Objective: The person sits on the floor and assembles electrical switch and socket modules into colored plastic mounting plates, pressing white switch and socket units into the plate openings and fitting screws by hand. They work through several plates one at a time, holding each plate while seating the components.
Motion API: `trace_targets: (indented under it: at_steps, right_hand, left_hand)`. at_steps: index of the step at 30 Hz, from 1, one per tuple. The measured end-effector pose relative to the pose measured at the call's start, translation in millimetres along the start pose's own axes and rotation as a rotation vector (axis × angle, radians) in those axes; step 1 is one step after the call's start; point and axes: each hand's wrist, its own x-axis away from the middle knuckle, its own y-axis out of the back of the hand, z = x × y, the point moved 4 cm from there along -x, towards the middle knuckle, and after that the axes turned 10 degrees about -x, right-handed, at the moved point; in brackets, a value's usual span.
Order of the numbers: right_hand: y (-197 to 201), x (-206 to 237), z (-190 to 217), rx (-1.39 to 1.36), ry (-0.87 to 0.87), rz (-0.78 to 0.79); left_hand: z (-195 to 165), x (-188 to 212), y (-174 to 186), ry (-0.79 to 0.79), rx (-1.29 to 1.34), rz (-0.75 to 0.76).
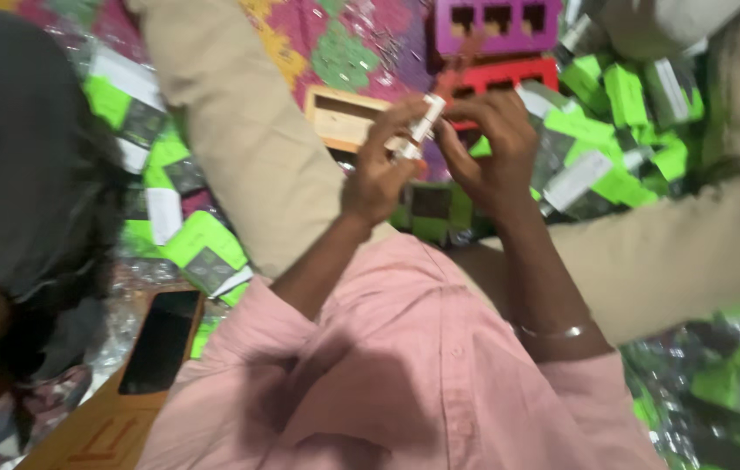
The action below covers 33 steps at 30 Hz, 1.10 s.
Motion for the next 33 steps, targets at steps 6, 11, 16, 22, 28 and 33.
trace_targets:
  at_steps: [6,11,16,22,28,33]
  right_hand:
    - [1.6,-2.0,-0.9,0.055,0.036,-0.013]
    - [-0.2,5.7,-13.3,0.072,0.039,-0.024]
    - [-4.4,21.2,-48.8,-0.084,-0.166,-0.059]
    - [-9.5,28.0,-86.1,-0.357,-0.294,-0.04]
    - [-6.4,24.6,-87.6,-0.09,-0.18,-0.009]
    - [-7.7,24.4,-85.4,-0.229,-0.248,-0.023]
  left_hand:
    - [-4.6,-6.8,-4.2,-0.043,-0.175,-0.024]
    - [-1.7,-8.1,-7.2,-0.048,-0.188,-0.025]
    - [22.5,-13.3,-22.7,-0.002,0.117,-0.004]
    - [40.3,-20.4,-32.1,-0.004,0.316,0.018]
    - [34.6,-22.0,-31.2,0.005,0.228,0.015]
    - [28.5,-21.4,-29.1,0.034,0.259,0.024]
